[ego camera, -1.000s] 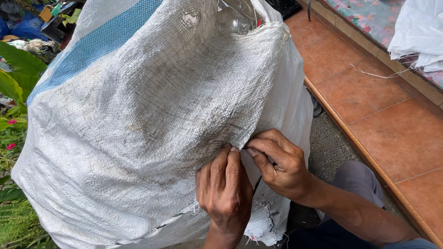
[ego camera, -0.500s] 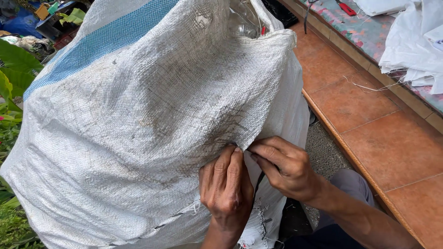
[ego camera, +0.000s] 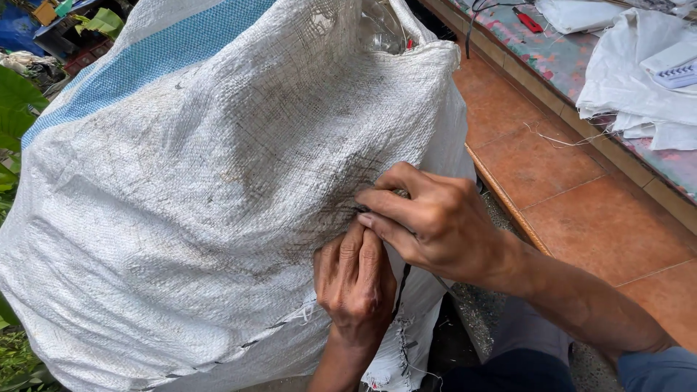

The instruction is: Sewing a large white sack filled with plastic bottles using a needle and black cord.

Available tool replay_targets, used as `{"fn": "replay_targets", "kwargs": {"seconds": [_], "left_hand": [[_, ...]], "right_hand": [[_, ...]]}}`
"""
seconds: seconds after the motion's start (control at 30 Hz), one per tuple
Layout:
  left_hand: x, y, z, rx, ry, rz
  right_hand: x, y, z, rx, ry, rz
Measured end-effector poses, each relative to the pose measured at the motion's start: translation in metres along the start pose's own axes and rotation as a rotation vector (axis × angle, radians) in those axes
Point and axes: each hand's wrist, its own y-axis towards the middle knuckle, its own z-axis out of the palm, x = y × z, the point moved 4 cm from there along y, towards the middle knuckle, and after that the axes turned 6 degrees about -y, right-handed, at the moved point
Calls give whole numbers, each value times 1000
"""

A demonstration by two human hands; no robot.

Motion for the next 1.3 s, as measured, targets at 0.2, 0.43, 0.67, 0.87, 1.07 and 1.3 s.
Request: {"fn": "replay_targets", "kwargs": {"seconds": [0.2,0.43,0.67,0.87,1.07,1.3], "left_hand": [[0,1,-2,8,-17,-11],[2,2,-1,45,-45,-14],[3,-3,2,61,-2,19],[6,-8,1,106,-13,7],[-3,2,0,166,-63,-72],[-15,23,9,117,-20,-152]], "right_hand": [[-2,25,-33,-73,178,-21],[-31,-3,-74,-64,344,-13],[-67,-39,-45,306,-121,-305],[-130,-61,-78,117,-4,100],[-170,-76,-56,73,389,613],[-166,-22,-30,42,815,600]]}}
